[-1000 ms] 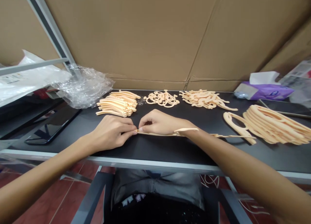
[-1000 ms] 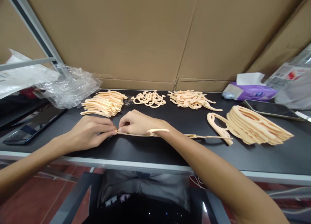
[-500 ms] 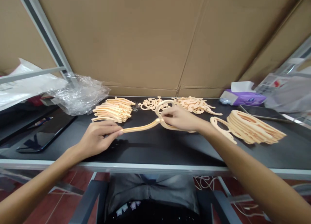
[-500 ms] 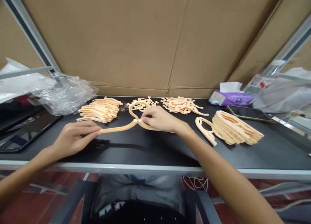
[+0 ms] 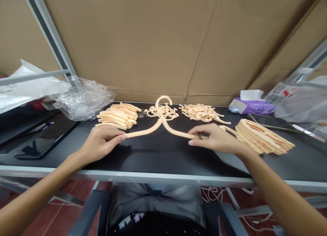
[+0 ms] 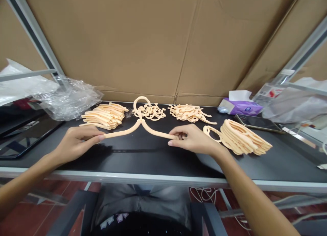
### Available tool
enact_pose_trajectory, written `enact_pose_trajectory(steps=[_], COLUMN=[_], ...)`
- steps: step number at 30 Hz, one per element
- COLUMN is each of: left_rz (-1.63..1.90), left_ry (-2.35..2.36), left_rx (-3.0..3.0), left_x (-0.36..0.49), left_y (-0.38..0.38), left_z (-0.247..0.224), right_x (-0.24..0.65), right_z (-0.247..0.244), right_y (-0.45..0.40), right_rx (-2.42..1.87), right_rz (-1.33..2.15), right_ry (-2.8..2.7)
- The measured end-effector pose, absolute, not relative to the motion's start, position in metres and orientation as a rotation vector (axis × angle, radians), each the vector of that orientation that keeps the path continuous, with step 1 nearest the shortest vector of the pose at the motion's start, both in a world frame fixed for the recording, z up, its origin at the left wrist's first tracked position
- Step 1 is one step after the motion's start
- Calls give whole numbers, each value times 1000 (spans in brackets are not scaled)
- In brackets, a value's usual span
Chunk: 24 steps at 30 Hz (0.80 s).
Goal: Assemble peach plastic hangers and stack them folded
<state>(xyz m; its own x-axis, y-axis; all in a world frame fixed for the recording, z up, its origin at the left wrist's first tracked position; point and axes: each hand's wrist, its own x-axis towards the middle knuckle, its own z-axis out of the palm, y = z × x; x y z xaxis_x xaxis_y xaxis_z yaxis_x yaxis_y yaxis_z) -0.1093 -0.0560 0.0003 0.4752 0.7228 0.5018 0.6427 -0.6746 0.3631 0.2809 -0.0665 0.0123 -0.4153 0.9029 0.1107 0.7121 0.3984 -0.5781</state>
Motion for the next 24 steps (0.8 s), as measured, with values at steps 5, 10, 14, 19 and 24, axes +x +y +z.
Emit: enact_pose_trajectory(steps=[5,10,14,19,24], left_rz=[858,836,838,822,926], left_ry=[1388,1412,1461,1491,1520], left_rx=[2479,2691,2987,3070,3128], left_x=[-113,-110,-107,-107,-99], left_y=[-64,-69,-69,-69,-74], left_z=[-7,-17,-21,-22,-18], right_x=[269,266,264,262,261], right_z=[-10,-28,-35,-37,-37], right_y=[-81,-87,-88,-87,-86], right_rx=[-1324,-1187,-1139,-1119,-1066], right_rz=[430,205,113,-48,-335], right_ry=[-2296,-2239,-2218,-2234,-2149])
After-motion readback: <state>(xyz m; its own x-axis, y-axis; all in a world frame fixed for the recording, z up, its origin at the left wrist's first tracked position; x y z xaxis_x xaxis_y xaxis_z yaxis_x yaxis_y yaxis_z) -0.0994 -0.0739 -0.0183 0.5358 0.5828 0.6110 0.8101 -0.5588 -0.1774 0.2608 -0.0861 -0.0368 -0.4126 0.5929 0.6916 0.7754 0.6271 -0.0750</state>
